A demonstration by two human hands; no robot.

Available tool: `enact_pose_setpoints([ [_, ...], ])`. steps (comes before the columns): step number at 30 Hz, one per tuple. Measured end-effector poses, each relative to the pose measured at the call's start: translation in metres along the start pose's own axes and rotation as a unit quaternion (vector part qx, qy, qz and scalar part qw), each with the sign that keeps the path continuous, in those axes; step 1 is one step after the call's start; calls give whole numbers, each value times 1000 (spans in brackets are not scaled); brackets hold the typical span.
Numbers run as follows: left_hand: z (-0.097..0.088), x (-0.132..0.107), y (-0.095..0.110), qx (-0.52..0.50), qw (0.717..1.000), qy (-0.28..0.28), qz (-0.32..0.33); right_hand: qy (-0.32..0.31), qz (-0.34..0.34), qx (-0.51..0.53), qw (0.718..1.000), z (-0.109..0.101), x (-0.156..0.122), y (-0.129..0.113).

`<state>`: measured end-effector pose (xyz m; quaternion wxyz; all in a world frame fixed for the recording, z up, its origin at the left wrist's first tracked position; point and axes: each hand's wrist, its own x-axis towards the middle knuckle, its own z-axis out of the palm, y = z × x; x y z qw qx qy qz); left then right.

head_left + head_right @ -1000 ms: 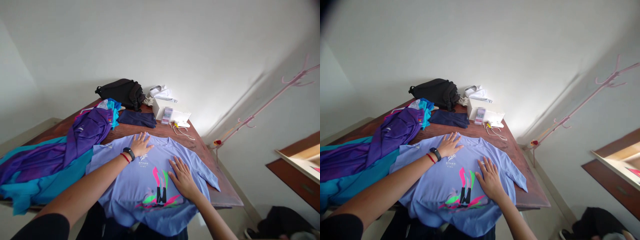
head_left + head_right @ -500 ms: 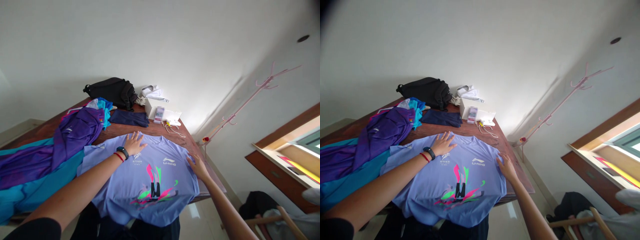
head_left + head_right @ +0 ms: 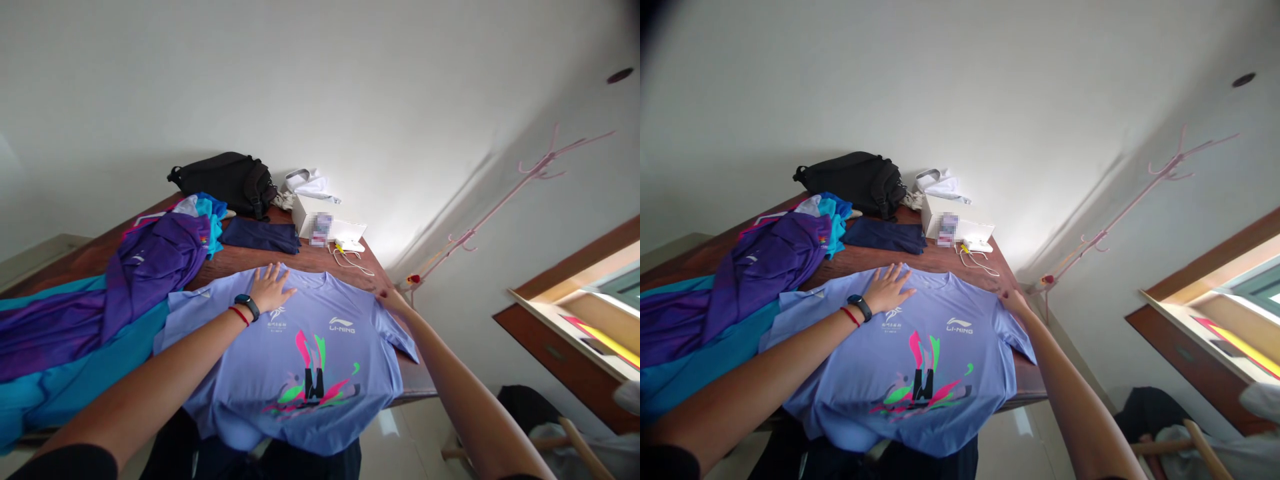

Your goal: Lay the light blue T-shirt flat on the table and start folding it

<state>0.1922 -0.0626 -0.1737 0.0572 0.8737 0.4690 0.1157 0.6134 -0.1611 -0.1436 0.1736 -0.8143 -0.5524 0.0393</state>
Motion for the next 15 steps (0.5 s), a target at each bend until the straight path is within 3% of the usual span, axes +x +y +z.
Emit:
enact_pose_setpoints([
  [7,-7,-2,2,16,1000,-12,-2,-18,18,-12,1000,0,-15,1],
  [15,-13,3,3,61,998,-35,-9,-6,56,-12,998,-34,-103,57],
])
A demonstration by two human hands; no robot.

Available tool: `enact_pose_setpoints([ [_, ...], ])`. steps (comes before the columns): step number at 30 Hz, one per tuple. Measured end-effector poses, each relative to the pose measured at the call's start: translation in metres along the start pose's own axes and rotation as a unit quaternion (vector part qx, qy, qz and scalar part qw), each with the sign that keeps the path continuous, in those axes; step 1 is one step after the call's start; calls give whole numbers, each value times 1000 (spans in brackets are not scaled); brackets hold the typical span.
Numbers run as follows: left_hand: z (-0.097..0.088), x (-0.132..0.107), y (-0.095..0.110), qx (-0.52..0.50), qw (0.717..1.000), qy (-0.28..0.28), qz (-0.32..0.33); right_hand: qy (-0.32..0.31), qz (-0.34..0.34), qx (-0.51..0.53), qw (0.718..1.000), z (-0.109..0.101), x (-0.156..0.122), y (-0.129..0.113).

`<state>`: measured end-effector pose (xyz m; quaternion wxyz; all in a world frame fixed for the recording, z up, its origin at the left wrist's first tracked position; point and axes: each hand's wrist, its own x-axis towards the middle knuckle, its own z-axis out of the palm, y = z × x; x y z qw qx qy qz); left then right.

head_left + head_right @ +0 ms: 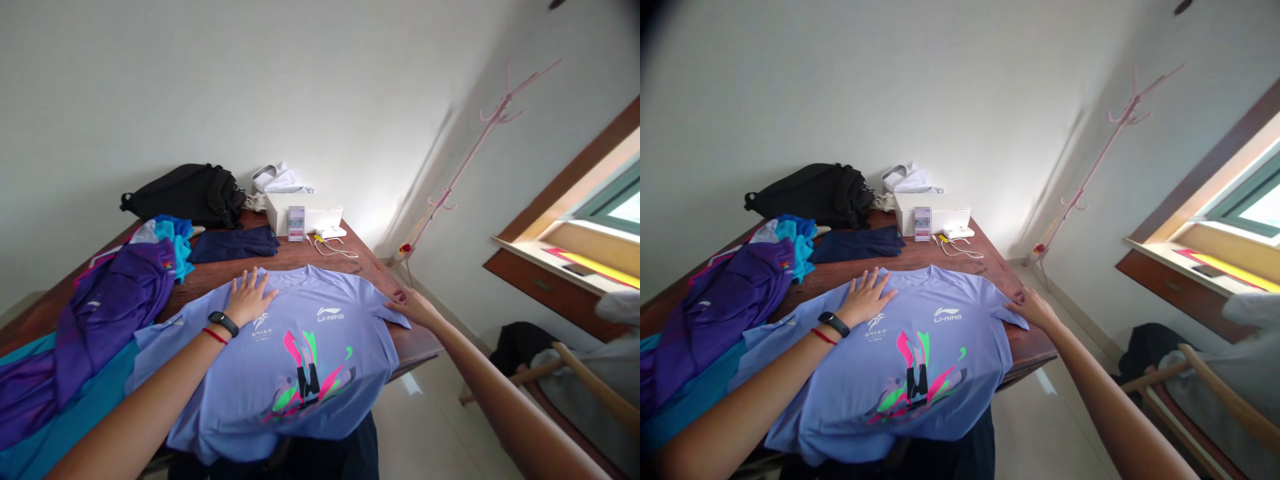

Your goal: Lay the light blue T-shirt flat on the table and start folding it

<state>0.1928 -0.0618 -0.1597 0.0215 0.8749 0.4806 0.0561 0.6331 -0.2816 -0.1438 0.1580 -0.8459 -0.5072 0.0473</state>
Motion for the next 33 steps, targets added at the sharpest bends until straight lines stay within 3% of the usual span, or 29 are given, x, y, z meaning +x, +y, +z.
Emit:
enact_pose_setpoints([
  [3,-11,2,15,-12,999,-31,30,-3,-14,6,1000,-9,-30,17],
  [5,-23,0,34,-37,993,-69,87,-21,-33,20,999,-13,-44,22],
  [8,-40,-6,72,-74,969,-115,206,-30,-51,38,998,-14,-56,21],
  [12,-51,-6,124,-114,930,-114,331,-17,-42,74,996,-11,-58,15],
  [19,-47,39,198,-173,898,-108,390,45,30,199,978,-9,-63,3],
  [21,-44,44,220,-173,897,-100,394,53,71,324,942,-9,-67,-2],
  [22,-41,44,232,-173,898,-96,392,49,94,407,907,-9,-68,-4],
  [25,-28,32,262,-162,915,-61,364,11,158,622,767,-10,-66,-9],
  [27,-18,22,277,-141,933,-33,329,-21,182,689,701,-11,-60,-12],
  [30,-5,13,289,-115,949,-18,293,-47,188,726,660,-12,-45,-16],
  [33,2,10,292,-116,952,-9,285,-74,186,728,656,-11,-29,-20],
])
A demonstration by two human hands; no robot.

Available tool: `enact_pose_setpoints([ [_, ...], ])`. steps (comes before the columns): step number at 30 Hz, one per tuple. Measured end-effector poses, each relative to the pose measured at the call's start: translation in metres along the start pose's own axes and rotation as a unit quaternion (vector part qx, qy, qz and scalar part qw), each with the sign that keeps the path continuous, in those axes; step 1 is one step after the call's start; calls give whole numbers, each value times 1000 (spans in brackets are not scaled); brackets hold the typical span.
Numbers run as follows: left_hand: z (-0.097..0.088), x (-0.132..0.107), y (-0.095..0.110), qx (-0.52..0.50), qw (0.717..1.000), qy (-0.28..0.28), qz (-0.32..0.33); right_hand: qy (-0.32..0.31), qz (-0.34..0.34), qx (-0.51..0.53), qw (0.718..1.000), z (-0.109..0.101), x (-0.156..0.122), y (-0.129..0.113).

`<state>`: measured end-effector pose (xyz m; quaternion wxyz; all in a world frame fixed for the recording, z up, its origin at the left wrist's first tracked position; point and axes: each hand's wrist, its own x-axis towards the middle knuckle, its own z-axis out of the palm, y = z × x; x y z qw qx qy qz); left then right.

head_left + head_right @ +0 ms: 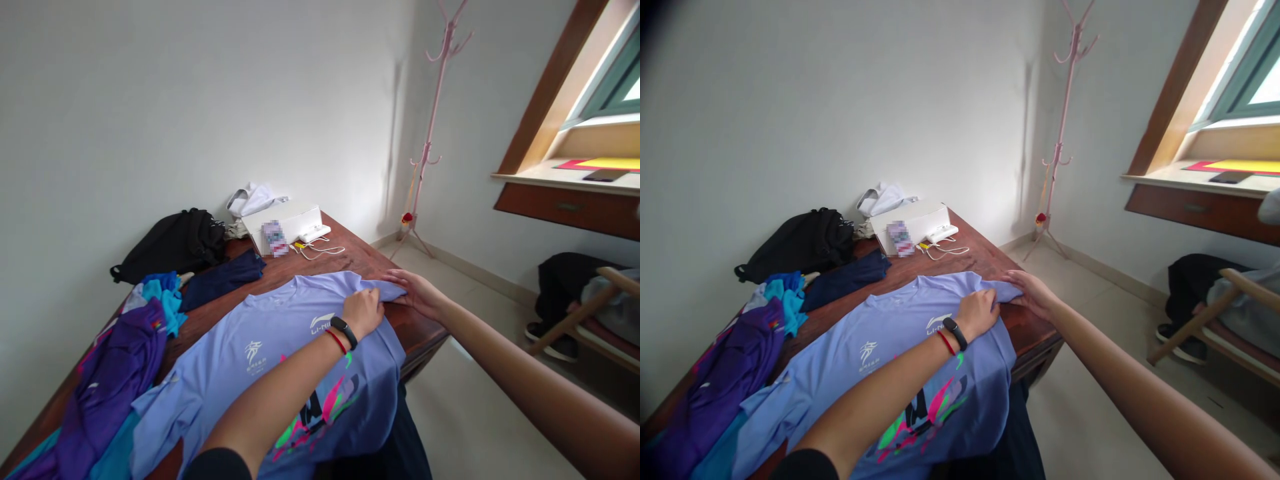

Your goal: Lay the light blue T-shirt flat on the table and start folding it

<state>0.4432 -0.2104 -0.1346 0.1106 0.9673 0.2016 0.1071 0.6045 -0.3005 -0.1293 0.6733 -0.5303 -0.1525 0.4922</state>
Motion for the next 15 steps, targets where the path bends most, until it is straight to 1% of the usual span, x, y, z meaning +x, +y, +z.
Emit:
enact_pose_setpoints([
  [4,4,-2,-4,-23,999,29,-19,-10,25,-13,1000,1,16,-3],
  [6,6,-3,-6,-60,996,62,-39,-9,30,-8,999,-2,22,-4],
  [8,8,-2,-9,-96,989,103,-42,-15,33,-3,999,-4,26,-6],
  [9,9,-1,-11,-106,987,120,-31,-23,37,-2,999,-5,27,-8],
  [11,10,-1,-12,-117,984,137,11,-52,55,-7,997,-2,29,-9],
  [13,11,-1,-13,-121,982,135,55,-79,81,-20,993,4,31,-9],
  [15,11,-2,-13,-122,981,127,82,-84,88,-37,992,11,34,-9],
])
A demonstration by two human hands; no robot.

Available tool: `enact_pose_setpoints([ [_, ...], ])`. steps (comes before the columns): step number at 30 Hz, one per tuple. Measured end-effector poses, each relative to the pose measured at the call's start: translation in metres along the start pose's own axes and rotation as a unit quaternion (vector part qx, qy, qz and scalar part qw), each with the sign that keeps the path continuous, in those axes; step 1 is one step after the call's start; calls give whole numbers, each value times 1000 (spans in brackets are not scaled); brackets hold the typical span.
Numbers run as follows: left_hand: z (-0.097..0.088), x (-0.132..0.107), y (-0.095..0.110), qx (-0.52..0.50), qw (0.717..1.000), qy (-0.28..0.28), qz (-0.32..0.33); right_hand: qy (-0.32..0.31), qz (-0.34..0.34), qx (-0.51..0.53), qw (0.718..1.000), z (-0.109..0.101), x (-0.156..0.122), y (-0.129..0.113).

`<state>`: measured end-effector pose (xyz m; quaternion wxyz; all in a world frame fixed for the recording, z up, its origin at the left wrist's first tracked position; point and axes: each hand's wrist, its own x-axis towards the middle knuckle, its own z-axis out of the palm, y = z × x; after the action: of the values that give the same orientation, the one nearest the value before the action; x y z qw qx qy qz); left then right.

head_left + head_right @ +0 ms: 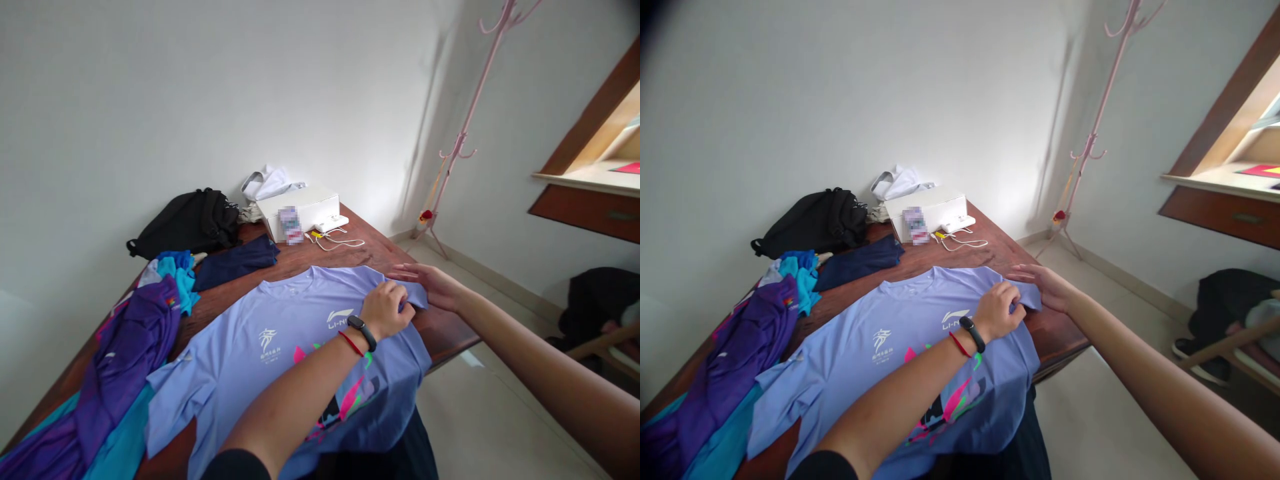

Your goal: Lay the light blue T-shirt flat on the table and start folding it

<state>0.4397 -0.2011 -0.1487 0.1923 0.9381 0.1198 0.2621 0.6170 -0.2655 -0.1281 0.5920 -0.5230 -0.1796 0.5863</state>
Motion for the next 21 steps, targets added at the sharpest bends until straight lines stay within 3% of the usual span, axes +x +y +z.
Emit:
enact_pose_setpoints([
  [2,-1,-1,1,3,1000,-3,8,21,-30,-24,999,7,4,-1],
  [4,-2,-3,1,12,1000,-6,8,56,-103,-62,991,11,8,-4],
  [7,-3,-4,1,29,999,-15,6,98,-215,-143,961,14,8,-10],
  [9,-2,-4,0,31,999,-22,5,98,-252,-195,943,14,7,-14],
  [15,-1,-4,1,29,998,-53,10,131,-293,-347,881,-2,21,-10],
  [21,5,-6,-2,-2,990,-101,98,195,-279,-494,800,-36,41,7],
])
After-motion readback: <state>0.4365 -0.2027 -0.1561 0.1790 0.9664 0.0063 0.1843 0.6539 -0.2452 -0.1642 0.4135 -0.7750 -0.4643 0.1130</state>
